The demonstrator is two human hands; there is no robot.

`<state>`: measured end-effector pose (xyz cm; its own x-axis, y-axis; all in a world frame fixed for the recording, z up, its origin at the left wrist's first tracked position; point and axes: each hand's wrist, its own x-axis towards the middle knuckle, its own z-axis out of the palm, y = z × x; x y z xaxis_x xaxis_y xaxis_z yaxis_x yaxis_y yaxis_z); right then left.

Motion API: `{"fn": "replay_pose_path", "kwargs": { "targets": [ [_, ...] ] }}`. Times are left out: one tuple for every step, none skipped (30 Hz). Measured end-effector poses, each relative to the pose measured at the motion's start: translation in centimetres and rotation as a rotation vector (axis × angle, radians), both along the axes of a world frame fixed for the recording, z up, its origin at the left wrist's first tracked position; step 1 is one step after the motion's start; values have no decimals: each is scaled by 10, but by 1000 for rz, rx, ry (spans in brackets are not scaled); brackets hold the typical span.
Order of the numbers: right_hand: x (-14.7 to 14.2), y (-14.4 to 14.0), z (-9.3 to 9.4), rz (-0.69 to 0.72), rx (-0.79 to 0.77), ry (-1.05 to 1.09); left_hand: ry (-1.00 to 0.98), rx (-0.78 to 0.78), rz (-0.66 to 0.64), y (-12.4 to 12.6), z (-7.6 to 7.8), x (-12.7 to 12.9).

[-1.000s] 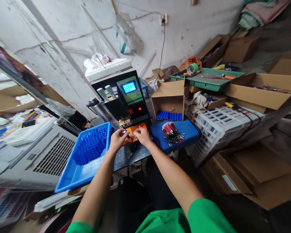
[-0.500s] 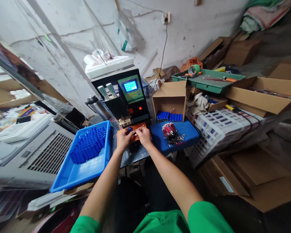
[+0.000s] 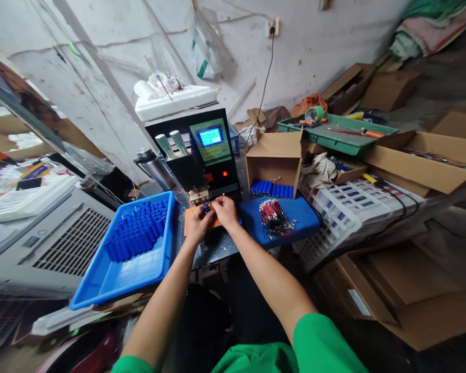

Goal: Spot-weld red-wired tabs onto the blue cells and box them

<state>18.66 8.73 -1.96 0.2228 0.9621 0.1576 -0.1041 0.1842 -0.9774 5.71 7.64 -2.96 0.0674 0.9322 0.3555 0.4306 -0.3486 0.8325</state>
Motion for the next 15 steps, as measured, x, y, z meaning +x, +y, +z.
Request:
{"fn": "replay_pose_path", "kwargs": {
  "targets": [
    [-1,1,0,7,-2,-12,6,1,2,0,0,0],
    [-3,2,0,12,-6,-24,11,2,3,0,1,0],
    [-4,3,0,12,-12,-37,13,2,3,0,1,0],
    [-4,3,0,10,-19,-53,15,2,5,0,0,0],
    [-5,3,1,5,-27,-71,19,3,12,0,0,-1],
    [-5,3,2,-1,-35,-89,25,5,23,1,-1,-1],
    [-5,2,3,-5,-43,-106,32,9,35,1,-2,-1],
    [-5,2,4,-8,-50,-121,39,14,46,2,-2,-1],
    [-5,1,5,-11,-57,-135,44,21,55,2,-3,-1],
    [-6,1,6,-13,-62,-147,46,30,58,2,-4,-1],
    [-6,1,6,-15,-64,-157,43,39,57,2,-4,-1],
    [-6,1,7,-14,-64,-164,39,48,54,2,-5,-1],
    [-7,1,7,-13,-61,-169,35,55,51,2,-5,-1],
    [-7,1,7,-11,-56,-174,30,61,51,2,-5,-1],
    [-8,2,6,-9,-49,-177,26,64,52,1,-5,-1]
  ]
}}
